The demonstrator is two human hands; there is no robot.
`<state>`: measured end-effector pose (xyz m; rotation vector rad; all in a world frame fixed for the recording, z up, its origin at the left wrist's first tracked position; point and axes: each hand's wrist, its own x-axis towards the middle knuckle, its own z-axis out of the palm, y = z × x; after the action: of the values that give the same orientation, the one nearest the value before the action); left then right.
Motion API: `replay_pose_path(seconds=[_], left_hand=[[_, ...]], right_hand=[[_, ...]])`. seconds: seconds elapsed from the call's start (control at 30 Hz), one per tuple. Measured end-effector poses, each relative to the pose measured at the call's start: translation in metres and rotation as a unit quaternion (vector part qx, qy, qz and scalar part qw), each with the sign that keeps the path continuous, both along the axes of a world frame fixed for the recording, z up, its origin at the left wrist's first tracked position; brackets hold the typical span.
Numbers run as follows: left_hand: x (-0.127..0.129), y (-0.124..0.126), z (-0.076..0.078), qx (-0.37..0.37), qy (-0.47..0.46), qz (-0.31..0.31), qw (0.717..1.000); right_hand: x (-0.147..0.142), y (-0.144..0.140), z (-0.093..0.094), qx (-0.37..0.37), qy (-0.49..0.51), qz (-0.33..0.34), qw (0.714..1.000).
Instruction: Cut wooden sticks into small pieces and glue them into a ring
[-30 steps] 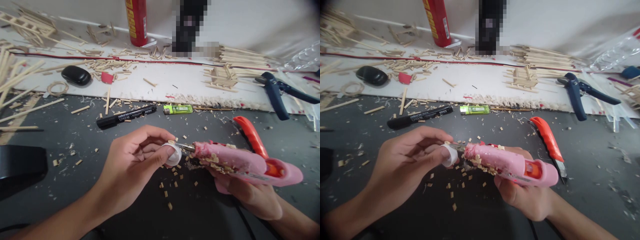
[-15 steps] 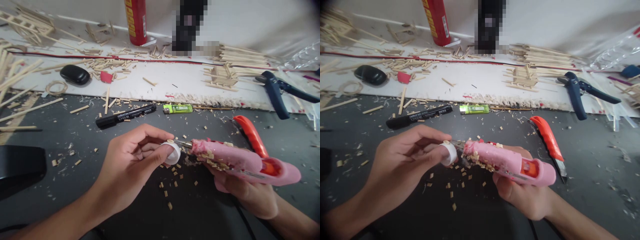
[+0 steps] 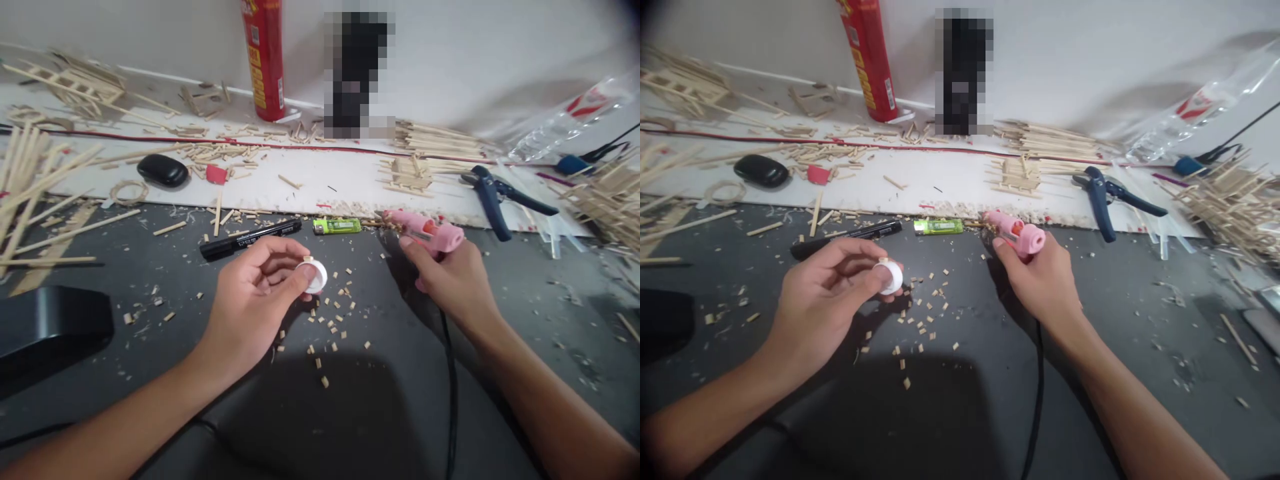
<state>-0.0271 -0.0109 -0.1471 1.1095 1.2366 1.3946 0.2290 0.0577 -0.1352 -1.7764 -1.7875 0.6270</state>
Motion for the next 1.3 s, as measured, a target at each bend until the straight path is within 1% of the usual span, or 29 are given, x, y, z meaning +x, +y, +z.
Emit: replay_pose_path(seconds=[0.07,0.1,0.13,0.17,0.2,0.23,0.27,0.3,0.33,0.37,0.4,0.47,0.5,0.57,0.67,0.8,0.87,1.0,1.17,1.23,1.27,1.3], left_hand=[[0.000,-0.001,0.000,0.002,0.016,0.005,1.000],[-0.001,-0.001,-0.001,0.006,0.022,0.006,1.000],[-0.001,-0.001,-0.001,0.010,0.027,0.007,1.000],[-0.001,-0.002,-0.001,0.015,0.029,0.007,0.999],[-0.001,-0.002,-0.001,0.020,0.029,0.006,0.999],[-0.001,-0.002,-0.002,0.023,0.028,0.006,0.999],[-0.001,-0.001,-0.002,0.025,0.026,0.008,0.999],[-0.001,-0.001,-0.002,0.026,0.024,0.010,0.999],[-0.001,0.000,-0.003,0.026,0.020,0.013,0.999],[0.000,0.000,-0.003,0.026,0.015,0.015,0.999],[0.000,0.001,-0.003,0.025,0.010,0.016,0.999],[0.001,0.002,-0.004,0.025,0.004,0.019,0.999],[0.001,0.002,-0.004,0.025,0.002,0.019,1.000],[0.001,0.002,-0.004,0.026,0.005,0.017,1.000],[0.000,0.001,-0.003,0.026,0.007,0.014,1.000],[0.000,0.001,-0.002,0.020,0.009,0.012,1.000],[0.000,0.001,-0.001,0.019,0.011,0.009,1.000],[0.001,0.000,-0.001,0.021,0.018,0.009,1.000],[0.002,0.000,-0.001,0.024,0.016,0.006,1.000],[0.001,0.000,-0.001,0.026,0.015,0.009,1.000],[0.001,0.000,-0.001,0.028,0.013,0.012,0.999],[0.000,-0.001,-0.001,0.030,0.011,0.016,0.999]], right_hand=[[0.004,0.004,-0.004,-0.010,-0.085,-0.020,0.996],[0.007,0.004,-0.006,-0.004,-0.092,-0.023,0.996],[0.009,0.003,-0.008,0.023,-0.079,-0.024,0.996],[0.011,0.001,-0.010,0.071,-0.057,-0.026,0.996],[0.012,-0.003,-0.010,0.139,-0.031,-0.034,0.989],[0.012,-0.008,-0.010,0.221,-0.009,-0.042,0.974],[0.011,-0.013,-0.008,0.309,0.007,-0.050,0.950],[0.009,-0.020,-0.005,0.387,0.010,-0.042,0.921],[0.004,-0.028,-0.002,0.440,0.001,-0.016,0.898],[-0.001,-0.035,0.002,0.467,-0.012,0.025,0.884],[-0.008,-0.043,0.004,0.448,-0.041,0.099,0.888],[-0.022,-0.054,0.007,0.340,-0.075,0.244,0.905],[-0.029,-0.057,0.006,0.290,-0.075,0.293,0.908],[-0.039,-0.057,0.003,0.226,-0.063,0.348,0.908],[-0.046,-0.050,0.002,0.182,-0.063,0.375,0.907],[-0.049,-0.044,0.007,0.129,-0.085,0.392,0.907],[-0.051,-0.044,0.010,0.114,-0.106,0.395,0.906],[-0.057,-0.044,0.007,0.116,-0.149,0.408,0.893],[-0.065,-0.038,0.000,0.128,-0.203,0.442,0.864],[-0.066,-0.037,0.000,0.128,-0.207,0.447,0.861],[-0.065,-0.036,0.002,0.126,-0.198,0.445,0.864],[-0.064,-0.036,0.004,0.114,-0.169,0.436,0.876]])
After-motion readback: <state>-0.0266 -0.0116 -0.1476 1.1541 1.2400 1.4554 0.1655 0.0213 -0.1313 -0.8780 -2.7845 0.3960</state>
